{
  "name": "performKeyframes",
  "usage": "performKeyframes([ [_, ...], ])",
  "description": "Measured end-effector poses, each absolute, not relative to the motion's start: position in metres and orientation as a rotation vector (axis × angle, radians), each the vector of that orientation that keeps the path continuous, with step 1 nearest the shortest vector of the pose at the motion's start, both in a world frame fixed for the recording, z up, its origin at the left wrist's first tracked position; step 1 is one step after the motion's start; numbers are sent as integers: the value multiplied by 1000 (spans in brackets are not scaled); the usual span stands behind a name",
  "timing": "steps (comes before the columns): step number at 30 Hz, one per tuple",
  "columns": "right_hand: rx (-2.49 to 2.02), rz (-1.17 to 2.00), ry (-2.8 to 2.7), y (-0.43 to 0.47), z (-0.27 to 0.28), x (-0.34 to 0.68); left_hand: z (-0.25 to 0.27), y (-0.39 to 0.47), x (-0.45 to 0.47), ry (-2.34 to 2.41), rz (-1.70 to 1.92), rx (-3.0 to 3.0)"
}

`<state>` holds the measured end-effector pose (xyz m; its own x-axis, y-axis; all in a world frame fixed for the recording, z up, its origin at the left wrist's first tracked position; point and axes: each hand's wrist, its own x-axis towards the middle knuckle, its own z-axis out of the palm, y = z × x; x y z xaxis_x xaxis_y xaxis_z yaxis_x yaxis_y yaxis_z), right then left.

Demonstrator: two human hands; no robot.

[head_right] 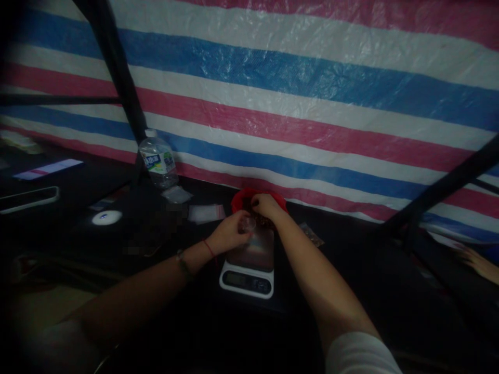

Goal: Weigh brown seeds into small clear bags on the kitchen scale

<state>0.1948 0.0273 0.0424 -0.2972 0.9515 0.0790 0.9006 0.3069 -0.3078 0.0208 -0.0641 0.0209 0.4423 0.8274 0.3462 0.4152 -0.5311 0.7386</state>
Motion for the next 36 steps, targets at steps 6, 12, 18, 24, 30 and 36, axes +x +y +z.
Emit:
performKeyframes([
  [6,-1470,419,-2226,0,80,192,15,-51,15,1112,1033,2030],
  [12,-1319,560,-2185,-36,93,174,13,-48,18,1148,1077,1992],
  [18,-1358,603,-2174,-46,85,170,14,-53,20,1194,1072,1999],
  [24,-1320,748,-2142,-48,84,171,13,-55,21,1216,1073,1992],
  [30,-1395,611,-2182,-51,84,171,8,-53,20,1186,1084,1983],
  [36,-1517,348,-2276,-57,88,168,6,-57,22,1100,1066,1970],
])
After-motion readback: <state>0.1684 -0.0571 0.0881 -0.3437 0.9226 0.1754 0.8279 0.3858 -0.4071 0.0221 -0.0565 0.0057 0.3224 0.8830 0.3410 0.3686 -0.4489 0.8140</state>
